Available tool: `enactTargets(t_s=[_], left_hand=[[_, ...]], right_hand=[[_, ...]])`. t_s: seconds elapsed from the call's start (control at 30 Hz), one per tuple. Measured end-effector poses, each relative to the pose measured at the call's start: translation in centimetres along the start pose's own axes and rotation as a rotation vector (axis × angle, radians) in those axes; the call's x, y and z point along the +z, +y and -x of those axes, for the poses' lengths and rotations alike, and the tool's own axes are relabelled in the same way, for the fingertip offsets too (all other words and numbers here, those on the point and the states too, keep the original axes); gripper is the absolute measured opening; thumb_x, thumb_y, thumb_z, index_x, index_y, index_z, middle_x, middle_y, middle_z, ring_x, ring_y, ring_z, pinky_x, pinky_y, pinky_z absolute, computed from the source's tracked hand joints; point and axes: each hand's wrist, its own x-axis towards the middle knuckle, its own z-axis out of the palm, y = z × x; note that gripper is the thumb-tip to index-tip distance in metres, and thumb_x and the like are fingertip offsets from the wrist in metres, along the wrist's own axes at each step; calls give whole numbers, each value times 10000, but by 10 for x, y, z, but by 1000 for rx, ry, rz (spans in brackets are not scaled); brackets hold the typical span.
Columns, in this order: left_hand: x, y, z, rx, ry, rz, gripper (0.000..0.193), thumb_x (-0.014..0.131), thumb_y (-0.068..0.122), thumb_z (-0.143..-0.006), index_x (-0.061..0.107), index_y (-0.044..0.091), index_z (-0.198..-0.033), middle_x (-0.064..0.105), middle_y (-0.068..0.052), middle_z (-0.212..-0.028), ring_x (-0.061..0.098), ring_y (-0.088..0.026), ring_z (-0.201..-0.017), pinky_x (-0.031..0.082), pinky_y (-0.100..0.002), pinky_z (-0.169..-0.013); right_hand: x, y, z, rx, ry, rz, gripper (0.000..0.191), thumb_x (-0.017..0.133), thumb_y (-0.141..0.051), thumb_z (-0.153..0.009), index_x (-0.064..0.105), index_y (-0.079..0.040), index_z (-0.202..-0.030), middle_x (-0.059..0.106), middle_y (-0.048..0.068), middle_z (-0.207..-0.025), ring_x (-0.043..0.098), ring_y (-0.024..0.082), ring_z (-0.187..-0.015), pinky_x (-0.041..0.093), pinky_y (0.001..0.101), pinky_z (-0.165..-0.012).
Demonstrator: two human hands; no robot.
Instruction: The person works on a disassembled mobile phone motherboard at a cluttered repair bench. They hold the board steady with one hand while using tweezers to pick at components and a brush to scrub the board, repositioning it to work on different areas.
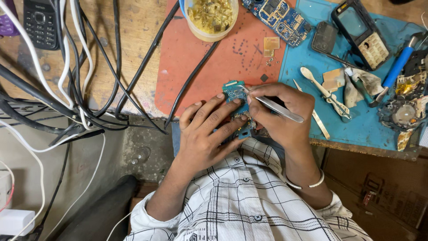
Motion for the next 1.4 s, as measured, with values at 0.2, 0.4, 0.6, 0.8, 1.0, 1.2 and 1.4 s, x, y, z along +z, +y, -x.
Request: enactTargets(t_s=[0.2, 0.4, 0.6, 0.8, 1.0, 1.2, 1.4], left_hand=[[0, -1, 2, -2, 7, -2, 397, 821, 413, -911, 745, 228, -1254, 598, -22, -1475, 520, -250, -1407, 312, -448, -1168], [1, 0, 5, 2, 11, -2, 399, 825, 407, -900, 746, 228, -1247, 598, -17, -1475, 518, -255, -1409, 303, -450, -1174], [1, 4, 6, -1, 26, 2, 396, 829, 406, -910, 747, 229, -1255, 596, -16, -1483, 519, -245, -1413, 301, -436, -1170], [1, 7, 5, -4, 31, -3, 389, 828, 410, -909, 748, 229, -1244, 599, -14, -1474, 518, -241, -1410, 296, -437, -1175], [1, 7, 4, -8, 27, -9, 389, 825, 409, -909, 748, 227, -1244, 602, -15, -1474, 518, -243, -1412, 297, -437, -1175], [0, 4, 3, -1, 25, -2, 384, 825, 411, -902, 750, 234, -1234, 601, -12, -1472, 522, -240, -1407, 299, -433, -1172], [10, 9, 2, -12, 82, -69, 394, 831, 450, -892, 747, 235, -1210, 615, -13, -1445, 538, -254, -1385, 278, -484, -1176]], right_hand=[[2, -1, 2, -70, -22, 94, 187, 783, 70, -891, 709, 34, -1059, 771, 123, -1068, 748, 126, -951, 616, 259, -834], [1, -2, 5, -83, -2, 136, 188, 793, 68, -891, 716, 22, -1057, 774, 112, -1040, 741, 120, -924, 608, 248, -818], [0, 0, 6, -110, 61, 128, 220, 777, 95, -887, 705, 32, -1085, 759, 119, -1069, 719, 118, -951, 595, 252, -843], [-1, 0, 7, -72, 51, 44, 218, 752, 114, -883, 699, 24, -1074, 760, 105, -1027, 725, 111, -916, 597, 242, -809], [-1, -3, 6, -83, 38, 85, 218, 754, 116, -875, 699, 30, -1067, 760, 112, -1031, 731, 115, -943, 598, 244, -831], [3, -6, 5, -99, 76, 166, 215, 778, 104, -869, 701, 26, -1054, 763, 96, -998, 720, 98, -887, 583, 229, -783], [9, -9, 10, -137, 130, 183, 210, 807, 79, -920, 696, 27, -1090, 764, 102, -1006, 725, 98, -908, 598, 238, -828]])
